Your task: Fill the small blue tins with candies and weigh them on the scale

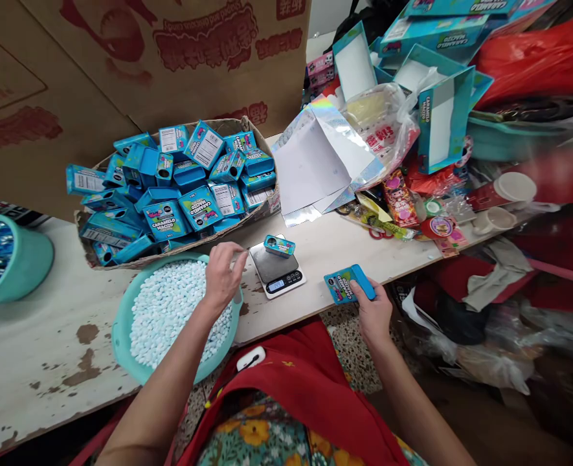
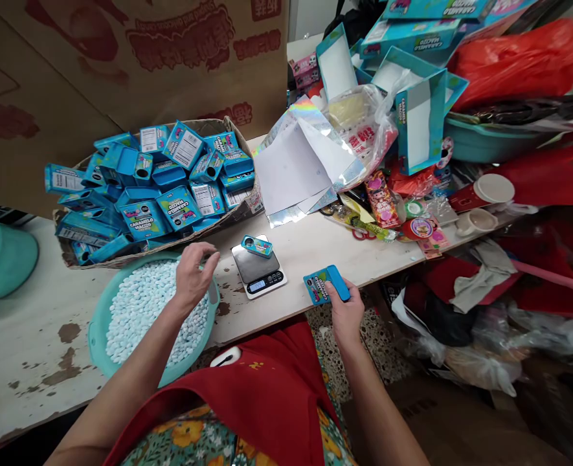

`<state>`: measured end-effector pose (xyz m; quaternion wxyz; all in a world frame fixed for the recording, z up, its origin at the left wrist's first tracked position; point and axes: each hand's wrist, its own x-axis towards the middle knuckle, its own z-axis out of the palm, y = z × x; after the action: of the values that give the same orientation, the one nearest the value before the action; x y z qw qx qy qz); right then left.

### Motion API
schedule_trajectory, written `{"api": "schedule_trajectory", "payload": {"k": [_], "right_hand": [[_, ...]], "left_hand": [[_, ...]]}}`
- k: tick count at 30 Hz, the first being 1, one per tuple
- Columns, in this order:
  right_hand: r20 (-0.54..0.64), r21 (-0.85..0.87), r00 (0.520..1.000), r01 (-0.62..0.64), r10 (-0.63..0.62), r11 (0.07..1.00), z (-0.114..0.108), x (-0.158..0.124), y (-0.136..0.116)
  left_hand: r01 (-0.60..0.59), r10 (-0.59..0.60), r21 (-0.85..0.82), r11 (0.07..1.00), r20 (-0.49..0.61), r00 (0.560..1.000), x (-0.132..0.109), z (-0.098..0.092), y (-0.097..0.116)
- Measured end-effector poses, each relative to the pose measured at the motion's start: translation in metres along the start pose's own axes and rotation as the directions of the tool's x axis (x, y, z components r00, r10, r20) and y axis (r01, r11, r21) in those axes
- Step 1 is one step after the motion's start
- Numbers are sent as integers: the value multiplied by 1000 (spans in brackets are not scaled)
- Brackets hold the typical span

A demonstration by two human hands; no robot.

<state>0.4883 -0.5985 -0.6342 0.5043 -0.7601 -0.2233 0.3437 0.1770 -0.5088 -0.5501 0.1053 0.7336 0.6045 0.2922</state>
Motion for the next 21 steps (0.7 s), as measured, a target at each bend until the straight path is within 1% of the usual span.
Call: {"api": "schedule_trajectory", "payload": {"k": [4,6,8,10,12,13,15,17,19,20,21], "right_hand": [[-9,-32,1000,-4,4,999,-2,1,-1],[-16,-39,1000,-2,2,999,-3,1,-3],[-21,-41,1000,5,-6,999,-4,2,-4],[-26,-46,1000,10,-12,999,-5,3,-3],[-37,-52,999,10,-11,999,-6,6,-1],[-40,-51,999,7,-9,999,-6,7,1],[-37,-40,999,1,-3,999,-4,8,5],[-24,-26,1000,2,-3,1000,-1,8,6],[-7,-27,1000,11,-11,1000,5,6,6],[3,-33,1000,16,-16,999,8,5,4],[15,-37,1000,22,-22,999,10,4,3]], "left_hand": [[-41,42,-15,999,122,992,24,24,11],[-60,57,12,998,161,985,31,26,12],[-61,48,88,994,143,989,30,18,6],[-11,-4,231,973,64,998,16,2,-8],[78,-81,398,914,-9,997,-9,-15,-30],[114,-121,469,876,-16,993,-24,-23,-42],[148,-185,562,814,9,983,-55,-33,-64],[136,-218,616,776,60,974,-80,-36,-78],[113,-240,640,760,115,964,-94,-35,-85],[124,-263,639,759,127,956,-97,-35,-86],[161,-299,626,763,122,946,-98,-35,-87]]}}
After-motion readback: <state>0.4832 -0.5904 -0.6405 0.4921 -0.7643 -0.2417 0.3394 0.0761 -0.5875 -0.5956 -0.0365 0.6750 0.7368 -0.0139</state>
